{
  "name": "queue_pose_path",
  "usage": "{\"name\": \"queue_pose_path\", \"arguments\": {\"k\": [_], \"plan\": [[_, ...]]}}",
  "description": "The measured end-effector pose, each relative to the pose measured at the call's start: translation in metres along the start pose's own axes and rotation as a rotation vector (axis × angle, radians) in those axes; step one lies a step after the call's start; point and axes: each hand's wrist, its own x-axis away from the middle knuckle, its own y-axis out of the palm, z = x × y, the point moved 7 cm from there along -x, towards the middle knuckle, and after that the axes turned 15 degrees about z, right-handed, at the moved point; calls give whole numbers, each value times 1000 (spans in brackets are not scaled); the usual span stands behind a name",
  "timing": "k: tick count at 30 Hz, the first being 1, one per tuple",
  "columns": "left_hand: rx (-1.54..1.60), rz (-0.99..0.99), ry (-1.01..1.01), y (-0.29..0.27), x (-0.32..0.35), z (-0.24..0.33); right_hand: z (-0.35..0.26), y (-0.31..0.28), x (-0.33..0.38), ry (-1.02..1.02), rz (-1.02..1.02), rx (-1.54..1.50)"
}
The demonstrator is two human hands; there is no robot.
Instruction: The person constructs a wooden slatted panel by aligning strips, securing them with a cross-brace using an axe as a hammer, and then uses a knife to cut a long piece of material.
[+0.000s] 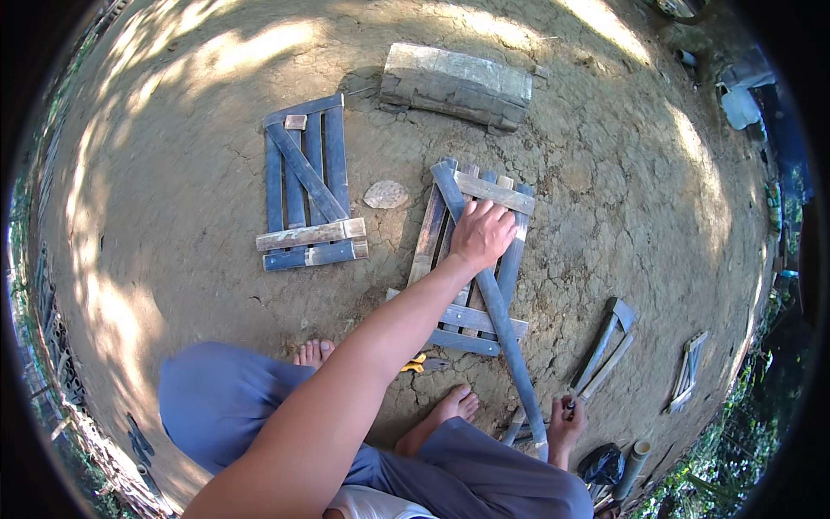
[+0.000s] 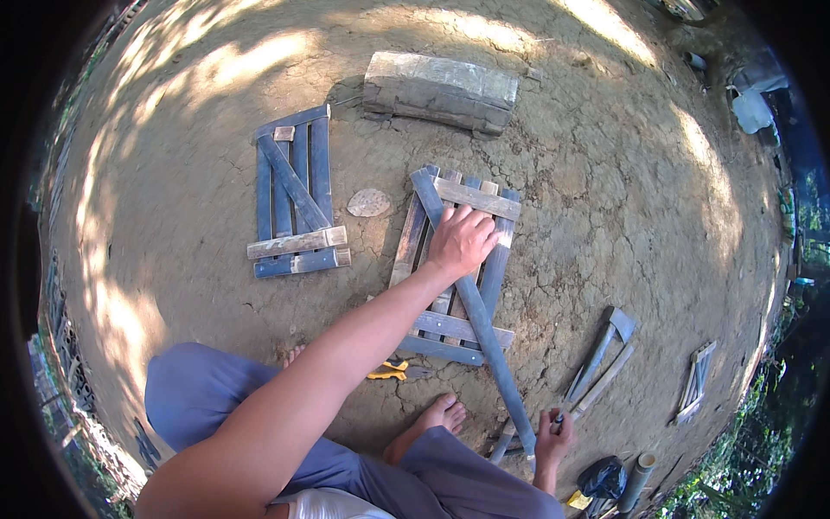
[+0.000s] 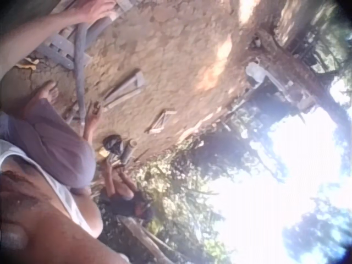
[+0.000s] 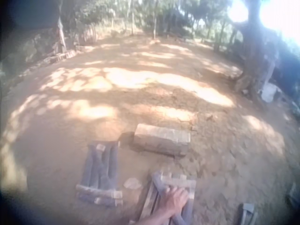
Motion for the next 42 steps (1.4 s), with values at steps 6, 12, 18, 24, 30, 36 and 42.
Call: {"name": "queue_pose_path", "arguments": {"k": [6,12,18,24,30,36,42], "plan": [[165,-5,17,19,4,7,-147,4,-147,-345,-132,-249],[85,-100,-93,12,-1,-8,-316,97,-227,-624,-540,-229],[101,-212,-132,18,4,-9,-386,148,-222,-1121,-469,-74],[105,-120,-119,18,7,-11,-402,180,-196,-1408,-434,309],[175,-197,-184,20,7,-13,-434,191,-178,-1518,-498,528],[182,-157,-189,20,8,-14,-455,190,-168,-1621,-468,606],[189,-167,-180,21,8,-14,-457,197,-167,-1639,-489,615]]}}
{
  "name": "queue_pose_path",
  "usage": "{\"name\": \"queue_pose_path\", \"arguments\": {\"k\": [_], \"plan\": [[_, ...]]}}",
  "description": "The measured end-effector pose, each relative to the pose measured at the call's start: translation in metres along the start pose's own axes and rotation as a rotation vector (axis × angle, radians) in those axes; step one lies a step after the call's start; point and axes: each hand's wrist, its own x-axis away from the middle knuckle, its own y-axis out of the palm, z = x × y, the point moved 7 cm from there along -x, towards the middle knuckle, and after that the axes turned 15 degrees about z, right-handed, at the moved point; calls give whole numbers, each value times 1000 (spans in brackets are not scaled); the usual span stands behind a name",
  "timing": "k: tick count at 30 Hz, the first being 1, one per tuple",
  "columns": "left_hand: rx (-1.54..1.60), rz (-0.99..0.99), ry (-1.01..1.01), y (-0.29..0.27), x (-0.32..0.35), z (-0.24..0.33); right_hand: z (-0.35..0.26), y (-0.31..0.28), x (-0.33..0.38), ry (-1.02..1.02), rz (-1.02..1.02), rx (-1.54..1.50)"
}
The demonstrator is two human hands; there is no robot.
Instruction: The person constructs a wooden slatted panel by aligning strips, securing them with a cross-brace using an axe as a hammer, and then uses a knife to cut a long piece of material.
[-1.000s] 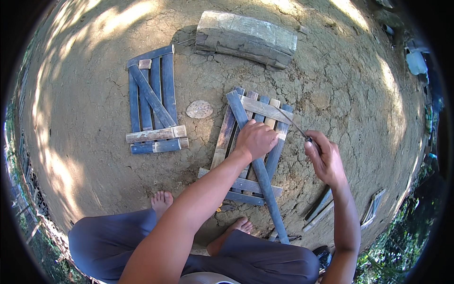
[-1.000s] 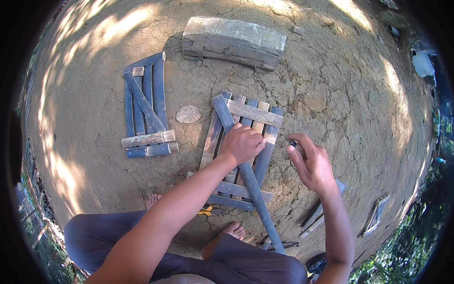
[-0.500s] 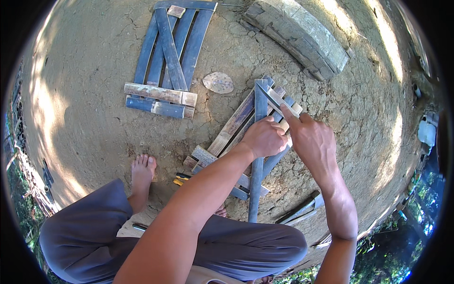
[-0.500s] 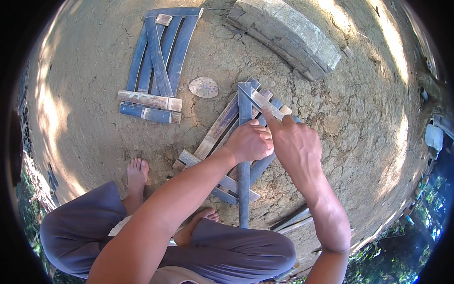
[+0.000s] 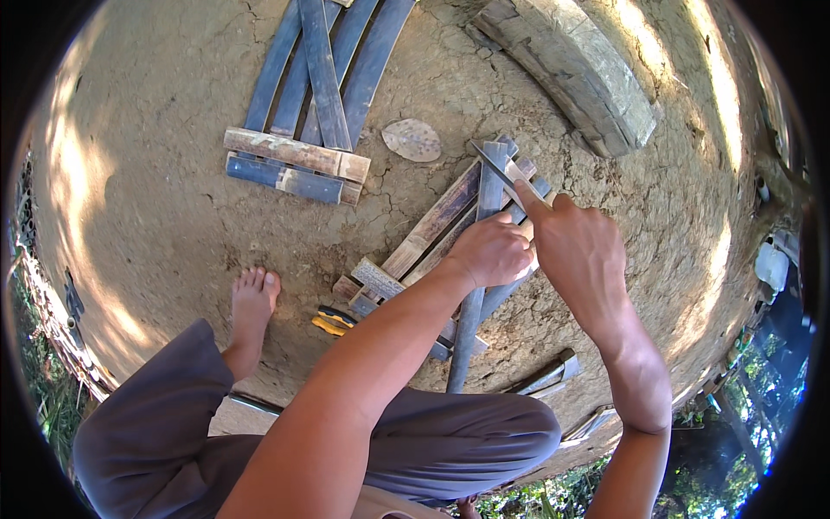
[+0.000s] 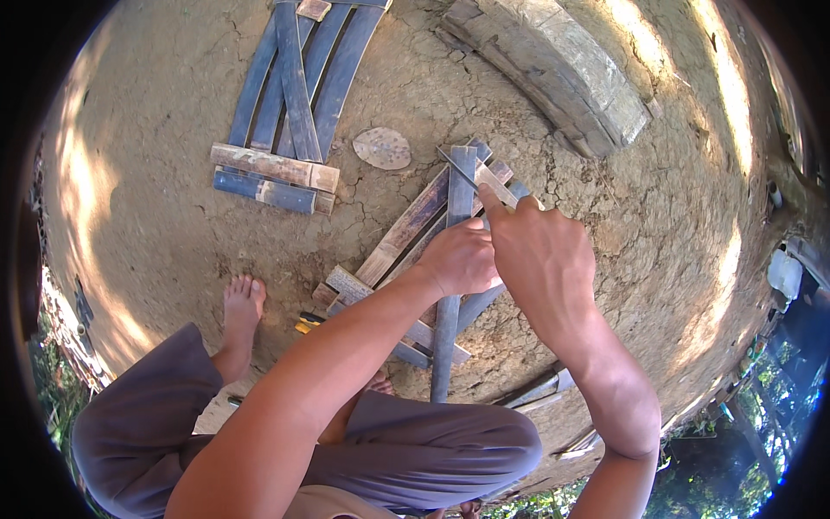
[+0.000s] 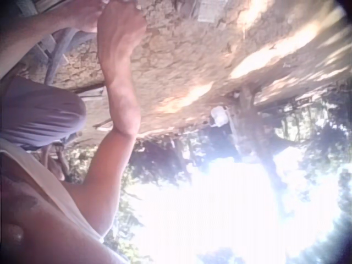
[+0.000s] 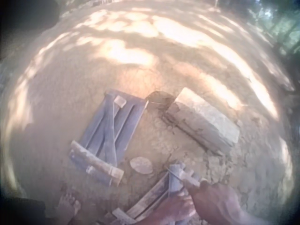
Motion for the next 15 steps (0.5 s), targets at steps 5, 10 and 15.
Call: {"name": "queue_pose_path", "arguments": {"k": [5,10,15], "plan": [[14,-17,-12,-1,0,-1,0,0,0,-8,0,9],[2,-24,-9,4,1,-3,-2,-1,-1,-30,22,21],[-4,-34,-13,6,1,-3,-1,-3,-1,-15,7,19]]}}
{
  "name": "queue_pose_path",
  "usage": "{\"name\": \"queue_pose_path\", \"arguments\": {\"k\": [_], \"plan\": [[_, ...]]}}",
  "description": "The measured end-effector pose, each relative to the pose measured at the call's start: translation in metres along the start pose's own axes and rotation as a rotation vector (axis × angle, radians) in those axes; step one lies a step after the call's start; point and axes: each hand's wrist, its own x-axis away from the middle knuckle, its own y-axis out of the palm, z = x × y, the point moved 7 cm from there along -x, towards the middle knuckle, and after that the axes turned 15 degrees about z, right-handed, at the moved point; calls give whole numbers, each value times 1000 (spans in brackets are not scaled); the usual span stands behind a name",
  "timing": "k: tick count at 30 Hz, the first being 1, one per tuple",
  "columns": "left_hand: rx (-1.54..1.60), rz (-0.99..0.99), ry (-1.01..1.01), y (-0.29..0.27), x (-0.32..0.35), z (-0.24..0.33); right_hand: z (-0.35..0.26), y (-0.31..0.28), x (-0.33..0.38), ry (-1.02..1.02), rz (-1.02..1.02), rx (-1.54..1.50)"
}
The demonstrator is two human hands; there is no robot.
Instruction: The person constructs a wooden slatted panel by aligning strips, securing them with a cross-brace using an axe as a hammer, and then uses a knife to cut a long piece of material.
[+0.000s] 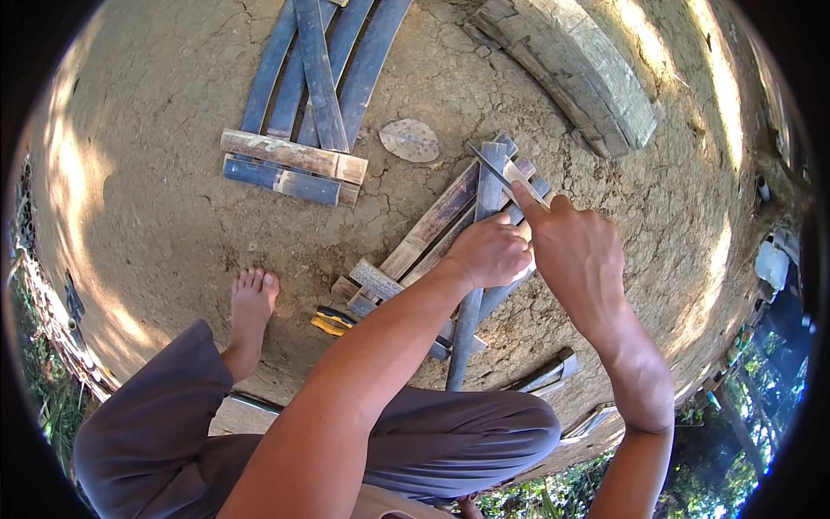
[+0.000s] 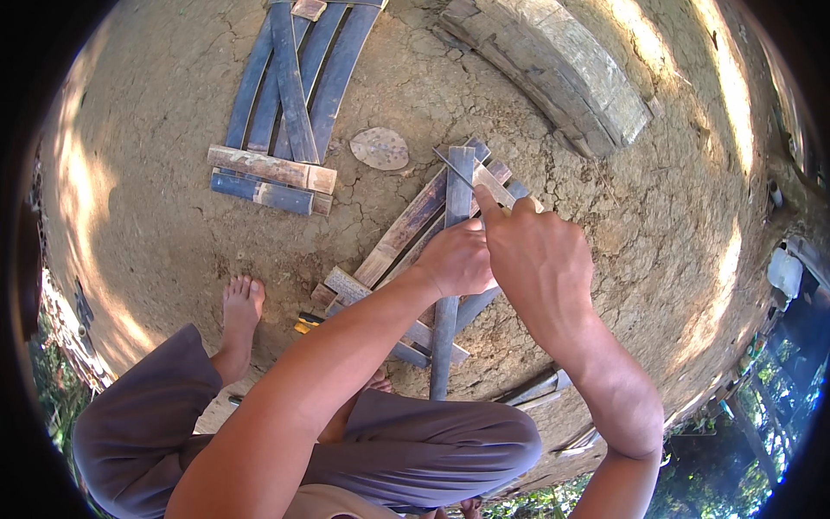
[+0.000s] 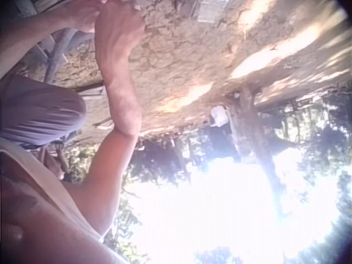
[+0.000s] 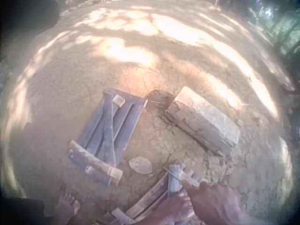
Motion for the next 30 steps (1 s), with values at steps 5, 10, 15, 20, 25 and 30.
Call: {"name": "queue_pose_path", "arguments": {"k": [5,10,15,20,25,30], "plan": [[-8,130,41,3,3,0,-3,0,-1,26,-23,-17],[-30,85,40,3,4,3,0,7,14,31,-103,-24],[-23,57,15,4,3,0,-2,4,10,41,-87,-24],[-38,78,-43,4,2,-4,-4,5,7,12,-47,37],[-51,143,3,3,2,-1,1,-8,4,15,11,26],[-13,123,-29,2,1,-4,0,-3,-2,10,56,11]]}}
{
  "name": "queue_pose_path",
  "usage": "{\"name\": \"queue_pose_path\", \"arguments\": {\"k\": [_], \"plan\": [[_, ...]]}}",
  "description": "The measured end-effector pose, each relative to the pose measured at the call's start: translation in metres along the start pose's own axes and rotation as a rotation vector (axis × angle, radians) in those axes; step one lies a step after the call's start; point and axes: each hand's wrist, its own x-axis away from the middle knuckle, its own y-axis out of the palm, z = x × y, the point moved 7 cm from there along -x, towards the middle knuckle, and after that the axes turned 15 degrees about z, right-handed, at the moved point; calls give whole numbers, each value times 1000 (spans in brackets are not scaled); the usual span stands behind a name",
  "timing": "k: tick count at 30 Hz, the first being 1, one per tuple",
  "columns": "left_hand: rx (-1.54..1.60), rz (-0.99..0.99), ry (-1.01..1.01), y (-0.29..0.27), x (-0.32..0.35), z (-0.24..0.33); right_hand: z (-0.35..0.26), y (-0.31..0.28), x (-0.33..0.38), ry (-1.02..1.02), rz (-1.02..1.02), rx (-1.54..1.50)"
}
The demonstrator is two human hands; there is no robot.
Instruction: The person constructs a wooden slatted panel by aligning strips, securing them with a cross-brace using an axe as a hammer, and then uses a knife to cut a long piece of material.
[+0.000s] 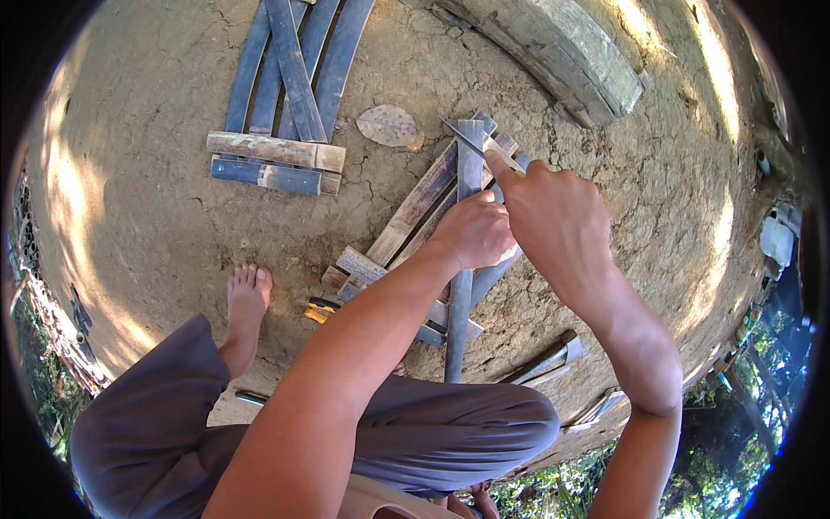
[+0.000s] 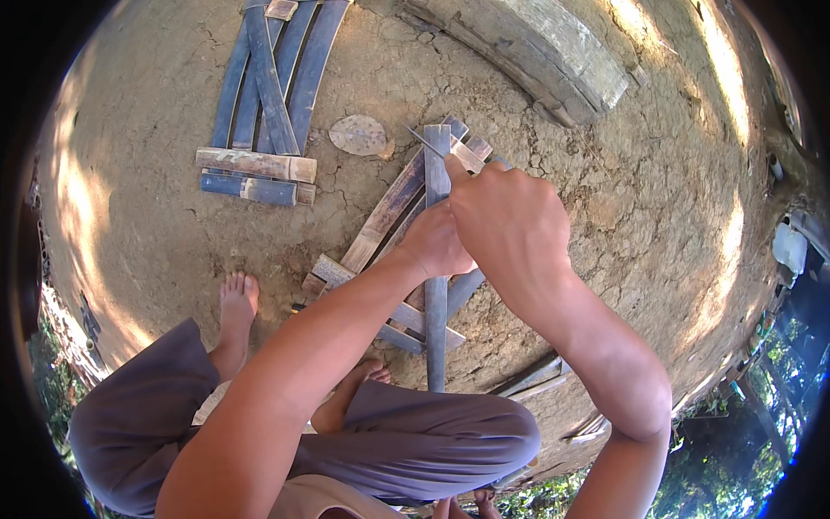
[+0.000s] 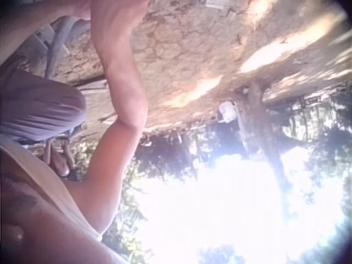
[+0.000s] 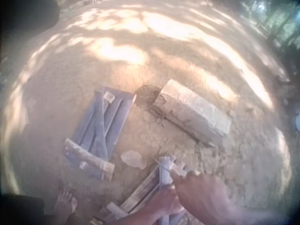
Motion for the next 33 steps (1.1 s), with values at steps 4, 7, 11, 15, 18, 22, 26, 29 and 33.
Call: {"name": "queue_pose_path", "arguments": {"k": [4,7,11,15,18,22,26,29,33], "plan": [[28,23,-36,-4,0,0,-4,5,-6,-22,-33,18],[24,35,-26,-4,1,-1,-7,3,-8,-34,-40,13],[15,43,11,-3,1,0,-7,7,-8,-37,-50,11],[32,77,9,-6,0,2,-6,5,-10,-16,-81,13],[20,99,13,-8,1,2,-5,10,-10,6,-148,-27],[19,88,11,-7,1,2,-5,10,-10,15,-158,-36],[25,93,16,-9,0,2,-4,11,-9,17,-148,-40],[20,91,23,-8,1,2,-5,12,-8,6,-140,-36],[17,121,78,-8,1,2,-4,13,-6,-32,-60,-31]]}}
